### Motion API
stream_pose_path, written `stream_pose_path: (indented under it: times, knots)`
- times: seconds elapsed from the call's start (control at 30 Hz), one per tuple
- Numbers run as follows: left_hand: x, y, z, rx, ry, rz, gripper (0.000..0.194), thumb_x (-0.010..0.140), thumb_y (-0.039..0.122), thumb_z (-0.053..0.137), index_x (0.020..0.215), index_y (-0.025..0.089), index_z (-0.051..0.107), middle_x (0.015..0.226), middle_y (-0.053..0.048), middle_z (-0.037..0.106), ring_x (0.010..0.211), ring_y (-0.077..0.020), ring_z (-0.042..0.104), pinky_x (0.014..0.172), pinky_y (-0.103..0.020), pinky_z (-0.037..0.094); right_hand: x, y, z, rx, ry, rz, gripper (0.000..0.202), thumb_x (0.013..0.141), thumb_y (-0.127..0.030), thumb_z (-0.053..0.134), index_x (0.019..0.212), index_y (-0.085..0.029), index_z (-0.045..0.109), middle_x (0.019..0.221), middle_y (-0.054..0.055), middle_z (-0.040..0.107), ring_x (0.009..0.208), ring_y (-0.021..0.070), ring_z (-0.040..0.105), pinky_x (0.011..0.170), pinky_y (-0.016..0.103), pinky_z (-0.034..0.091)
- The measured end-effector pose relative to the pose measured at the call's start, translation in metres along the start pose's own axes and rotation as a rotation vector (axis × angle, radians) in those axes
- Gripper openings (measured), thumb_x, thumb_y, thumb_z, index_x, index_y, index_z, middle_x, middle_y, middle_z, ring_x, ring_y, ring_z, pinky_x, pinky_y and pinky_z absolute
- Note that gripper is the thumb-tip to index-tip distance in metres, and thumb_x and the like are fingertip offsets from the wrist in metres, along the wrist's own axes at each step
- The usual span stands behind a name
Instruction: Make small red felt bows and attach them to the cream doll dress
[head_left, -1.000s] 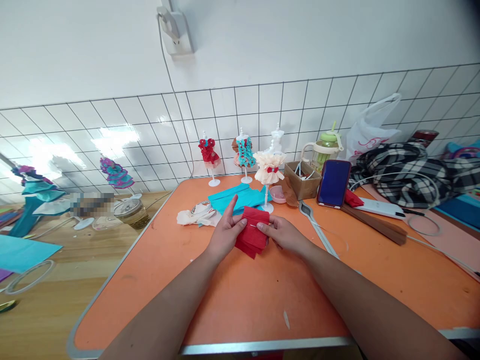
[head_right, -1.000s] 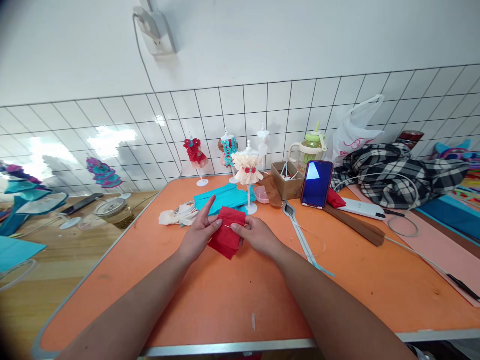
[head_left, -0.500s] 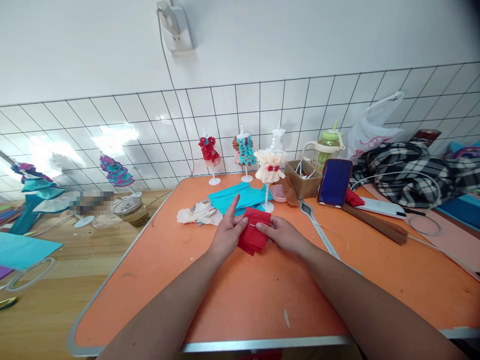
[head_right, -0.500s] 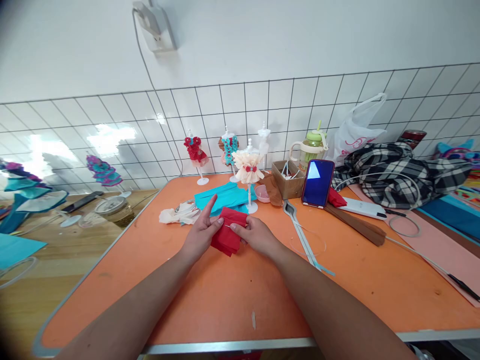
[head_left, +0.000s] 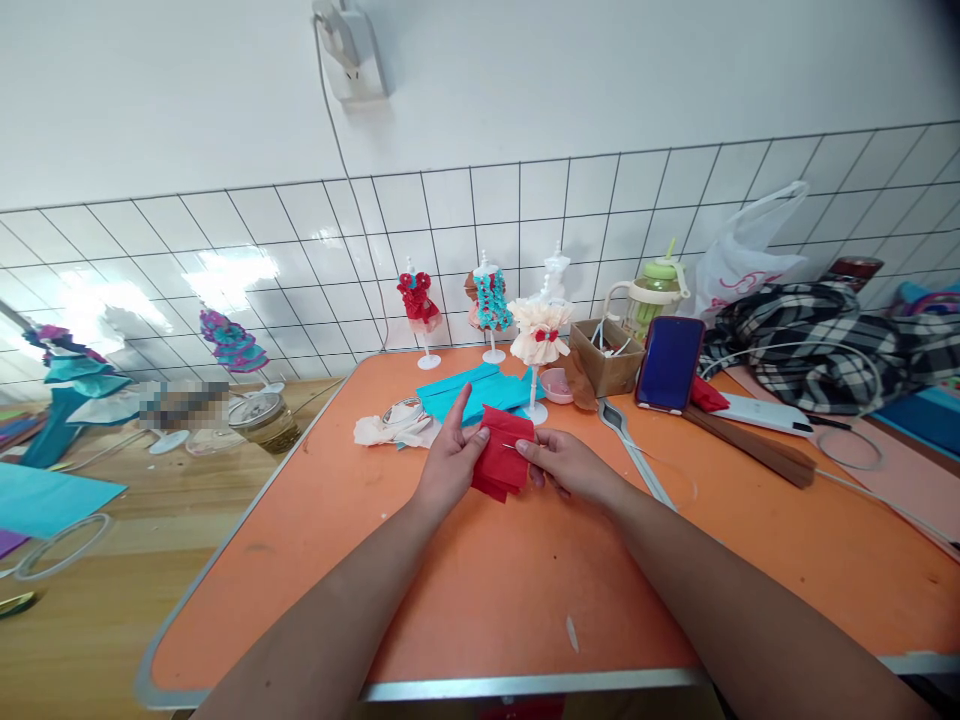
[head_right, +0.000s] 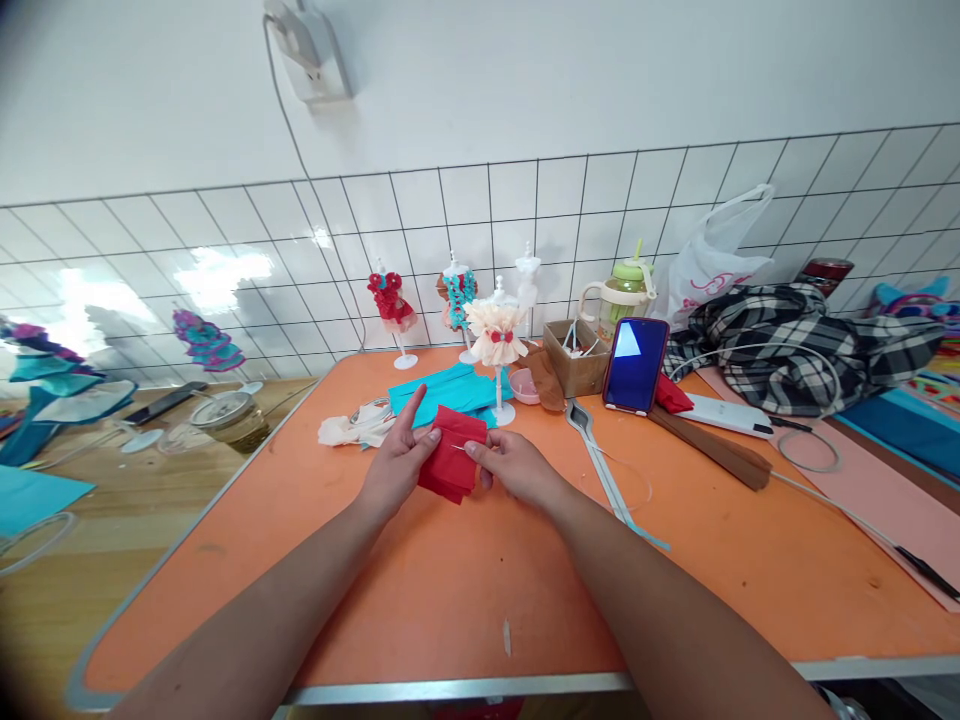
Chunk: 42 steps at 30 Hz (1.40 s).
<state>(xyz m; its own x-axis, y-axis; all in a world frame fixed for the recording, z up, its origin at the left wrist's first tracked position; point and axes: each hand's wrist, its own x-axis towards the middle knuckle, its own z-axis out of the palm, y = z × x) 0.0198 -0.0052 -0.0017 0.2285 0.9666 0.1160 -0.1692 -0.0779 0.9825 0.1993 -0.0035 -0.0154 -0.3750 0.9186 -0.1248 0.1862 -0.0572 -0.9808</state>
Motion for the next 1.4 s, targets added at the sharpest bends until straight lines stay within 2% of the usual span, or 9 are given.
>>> stream_pose_path:
  times: [0.33, 0.53, 0.67, 0.73, 0.93, 1.17, 1.27, 1.33, 1.4]
  knots:
    - [0.001, 0.0, -0.001, -0.006, 0.001, 0.008, 0.089, 0.082, 0.034, 0.06, 0.148, 0.024, 0.0, 0.084, -0.003, 0.072, 0.061, -0.0149, 0.065, 0.06, -0.026, 0.052, 0.002, 0.002, 0.0, 0.033, 0.032, -0.035, 0.04, 0.078, -0.057, 0.055, 0.074, -0.018, 0.046, 0.049, -0.008, 0.045, 0.037, 0.0042, 0.03, 0.038, 0.019, 0.02]
    - [0.0, -0.001, -0.002, -0.06, -0.055, -0.038, 0.087, 0.084, 0.036, 0.057, 0.147, 0.026, -0.001, 0.094, -0.005, 0.071, 0.073, -0.0195, 0.068, 0.066, -0.03, 0.053, 0.0, -0.001, 0.002, 0.009, 0.027, 0.005, 0.04, 0.079, -0.057, 0.055, 0.085, -0.018, 0.055, 0.053, -0.005, 0.05, 0.038, 0.0057, 0.035, 0.036, 0.02, 0.024]
    - [-0.002, -0.003, -0.001, -0.088, -0.154, -0.081, 0.099, 0.078, 0.027, 0.066, 0.147, 0.029, -0.005, 0.108, -0.008, 0.068, 0.086, -0.0232, 0.068, 0.076, -0.037, 0.053, 0.001, -0.001, 0.002, 0.031, 0.037, -0.029, 0.037, 0.079, -0.054, 0.056, 0.085, -0.017, 0.058, 0.052, -0.005, 0.05, 0.037, 0.0058, 0.036, 0.037, 0.02, 0.026]
    - [-0.003, -0.004, 0.0, -0.074, -0.174, -0.099, 0.105, 0.074, 0.022, 0.069, 0.146, 0.031, -0.008, 0.11, -0.009, 0.067, 0.085, -0.0242, 0.069, 0.076, -0.04, 0.054, 0.003, 0.001, 0.002, 0.05, 0.038, -0.043, 0.036, 0.079, -0.053, 0.057, 0.087, -0.017, 0.059, 0.052, -0.005, 0.051, 0.04, 0.0068, 0.038, 0.039, 0.02, 0.028]
    - [-0.001, -0.007, 0.001, -0.05, -0.156, -0.112, 0.106, 0.074, 0.022, 0.07, 0.146, 0.031, -0.008, 0.107, -0.009, 0.069, 0.084, -0.0242, 0.069, 0.074, -0.04, 0.055, 0.011, 0.012, 0.001, 0.146, -0.012, -0.102, 0.041, 0.076, -0.05, 0.062, 0.097, -0.015, 0.062, 0.074, 0.001, 0.064, 0.054, 0.0094, 0.05, 0.05, 0.021, 0.037]
    - [-0.001, -0.008, 0.0, -0.033, -0.169, -0.077, 0.103, 0.075, 0.024, 0.069, 0.146, 0.031, -0.005, 0.108, -0.007, 0.069, 0.087, -0.0227, 0.068, 0.078, -0.04, 0.052, 0.012, 0.015, 0.0, 0.244, -0.047, -0.101, 0.044, 0.075, -0.049, 0.064, 0.106, -0.017, 0.061, 0.093, 0.005, 0.068, 0.075, 0.0157, 0.061, 0.061, 0.024, 0.045]
    - [0.001, -0.008, -0.002, -0.009, -0.098, -0.088, 0.096, 0.074, 0.029, 0.07, 0.147, 0.029, 0.007, 0.106, -0.007, 0.069, 0.087, -0.0221, 0.067, 0.078, -0.037, 0.051, 0.01, 0.01, -0.001, 0.23, -0.011, -0.112, 0.042, 0.076, -0.048, 0.063, 0.105, -0.018, 0.062, 0.088, 0.003, 0.068, 0.07, 0.0136, 0.06, 0.058, 0.023, 0.045]
    - [0.003, -0.01, -0.005, 0.047, -0.045, -0.121, 0.077, 0.074, 0.034, 0.07, 0.14, 0.024, 0.032, 0.101, -0.008, 0.071, 0.088, -0.0229, 0.067, 0.077, -0.036, 0.051, 0.008, 0.007, -0.001, 0.186, 0.027, -0.105, 0.041, 0.077, -0.048, 0.062, 0.103, -0.017, 0.063, 0.076, 0.001, 0.066, 0.059, 0.0108, 0.055, 0.051, 0.021, 0.04]
    - [0.006, -0.013, -0.008, 0.115, -0.063, -0.168, 0.052, 0.073, 0.038, 0.07, 0.118, 0.016, 0.057, 0.096, -0.009, 0.071, 0.088, -0.0247, 0.066, 0.078, -0.035, 0.049, 0.006, 0.003, 0.0, 0.142, 0.069, -0.083, 0.04, 0.077, -0.049, 0.061, 0.099, -0.015, 0.063, 0.063, -0.001, 0.06, 0.049, 0.0088, 0.047, 0.044, 0.02, 0.034]
